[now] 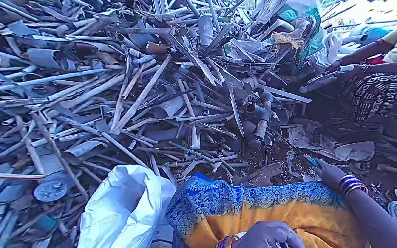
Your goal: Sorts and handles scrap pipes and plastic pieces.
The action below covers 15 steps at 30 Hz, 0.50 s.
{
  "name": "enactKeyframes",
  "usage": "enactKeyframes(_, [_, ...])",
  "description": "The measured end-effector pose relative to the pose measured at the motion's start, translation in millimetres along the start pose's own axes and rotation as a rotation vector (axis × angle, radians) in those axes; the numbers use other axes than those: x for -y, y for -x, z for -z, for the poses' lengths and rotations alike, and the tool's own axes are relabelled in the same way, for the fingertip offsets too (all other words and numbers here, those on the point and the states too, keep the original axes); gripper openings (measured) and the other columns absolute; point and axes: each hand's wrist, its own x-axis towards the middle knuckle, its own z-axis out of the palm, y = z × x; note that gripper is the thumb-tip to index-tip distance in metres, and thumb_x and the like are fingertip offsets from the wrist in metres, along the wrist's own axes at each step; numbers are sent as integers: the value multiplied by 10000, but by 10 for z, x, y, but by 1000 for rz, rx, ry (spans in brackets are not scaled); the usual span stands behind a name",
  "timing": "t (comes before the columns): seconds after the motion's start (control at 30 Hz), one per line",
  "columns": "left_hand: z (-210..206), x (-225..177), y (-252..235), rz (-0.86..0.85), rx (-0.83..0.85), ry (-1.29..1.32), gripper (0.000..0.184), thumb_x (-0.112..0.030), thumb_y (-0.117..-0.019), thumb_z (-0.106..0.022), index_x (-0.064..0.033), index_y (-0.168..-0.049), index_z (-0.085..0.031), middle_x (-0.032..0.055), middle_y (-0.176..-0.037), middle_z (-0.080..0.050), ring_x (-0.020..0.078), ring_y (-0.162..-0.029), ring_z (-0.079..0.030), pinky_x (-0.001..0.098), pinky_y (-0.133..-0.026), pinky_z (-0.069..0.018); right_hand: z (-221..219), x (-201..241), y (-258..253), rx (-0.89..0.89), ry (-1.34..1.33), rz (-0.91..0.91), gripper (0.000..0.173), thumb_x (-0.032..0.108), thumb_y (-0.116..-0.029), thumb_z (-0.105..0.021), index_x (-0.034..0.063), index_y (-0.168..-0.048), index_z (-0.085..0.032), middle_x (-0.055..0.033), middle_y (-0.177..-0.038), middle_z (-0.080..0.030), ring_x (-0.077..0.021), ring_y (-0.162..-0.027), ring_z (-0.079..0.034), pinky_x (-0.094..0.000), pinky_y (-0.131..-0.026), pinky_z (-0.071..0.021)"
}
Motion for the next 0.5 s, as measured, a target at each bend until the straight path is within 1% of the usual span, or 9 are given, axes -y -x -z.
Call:
enactKeyframes(0.03, [57, 97, 183, 220, -66, -150, 415, -243, -1082, -471, 102, -1047, -699, 184, -1000, -717, 173, -929, -680, 305, -857, -535, 5, 6, 7, 6, -11, 1, 488, 267, -1105, -455, 2, -1513, -418, -332, -1278, -626, -500, -1220, -602, -648, -1034, -439])
enactKeyframes(0.1, [145, 186, 453, 692, 29, -320, 361, -245, -1079, -510, 40, -1196, -697, 215, -1138, -710, 300, -1042, -693, 481, -956, -525, 21, 14, -14, 19, -33, 13, 482, 273, -1108, -455, 0, -1504, -424, -333, -1287, -617, -494, -1228, -597, -640, -1042, -436])
enactKeyframes(0.17, [140, 185, 620, 912, 147, -327, 365, -240, -1066, -550, 28, -1290, -657, 239, -1271, -674, 366, -1187, -658, 556, -1058, -475, 27, 77, -62, 22, -58, 33, 471, 268, -1106, -464, -17, -1480, -443, -334, -1281, -617, -483, -1223, -600, -635, -1040, -436])
enactKeyframes(0.2, [97, 153, 669, 916, 138, -337, 348, -216, -1057, -568, 46, -1261, -669, 252, -1246, -679, 380, -1170, -660, 557, -1045, -479, 29, 144, -82, 26, -69, 44, 467, 258, -1104, -469, -27, -1473, -448, -336, -1284, -614, -484, -1226, -597, -635, -1042, -431])
enactKeyframes(0.3, [-78, 139, 718, 790, 5, -542, 249, -145, -1013, -601, 67, -1043, -729, 240, -1021, -722, 382, -982, -710, 551, -886, -546, 71, 493, -138, 67, -78, 103, 459, 234, -1100, -477, -51, -1459, -456, -339, -1298, -603, -482, -1236, -586, -624, -1051, -422])
enactKeyframes(0.37, [-177, 247, 733, 672, -77, -857, 216, -130, -982, -619, 42, -950, -744, 202, -928, -743, 358, -893, -745, 516, -786, -588, 126, 835, -150, 110, -41, 163, 450, 234, -1102, -470, -53, -1449, -461, -333, -1305, -599, -475, -1242, -582, -616, -1052, -421])
enactKeyframes(0.43, [-203, 524, 812, 519, -147, -1167, 167, -116, -930, -650, -1, -848, -739, 146, -806, -734, 295, -742, -751, 435, -641, -606, 161, 1162, -161, 146, -6, 218, 442, 227, -1102, -464, -60, -1438, -469, -332, -1312, -592, -466, -1245, -580, -605, -1054, -421])
enactKeyframes(0.47, [-185, 639, 837, 523, -118, -1227, 168, -110, -939, -637, -1, -856, -733, 147, -798, -727, 297, -728, -747, 433, -628, -605, 172, 1318, -167, 168, 16, 231, 438, 220, -1102, -462, -67, -1434, -473, -335, -1326, -585, -464, -1261, -572, -603, -1065, -414])
enactKeyframes(0.5, [-167, 688, 828, 599, -34, -1212, 192, -96, -986, -586, 20, -924, -726, 177, -858, -732, 330, -785, -750, 465, -675, -606, 163, 1456, -178, 182, 45, 238, 431, 214, -1100, -464, -80, -1414, -485, -337, -1326, -582, -462, -1267, -567, -601, -1065, -410])
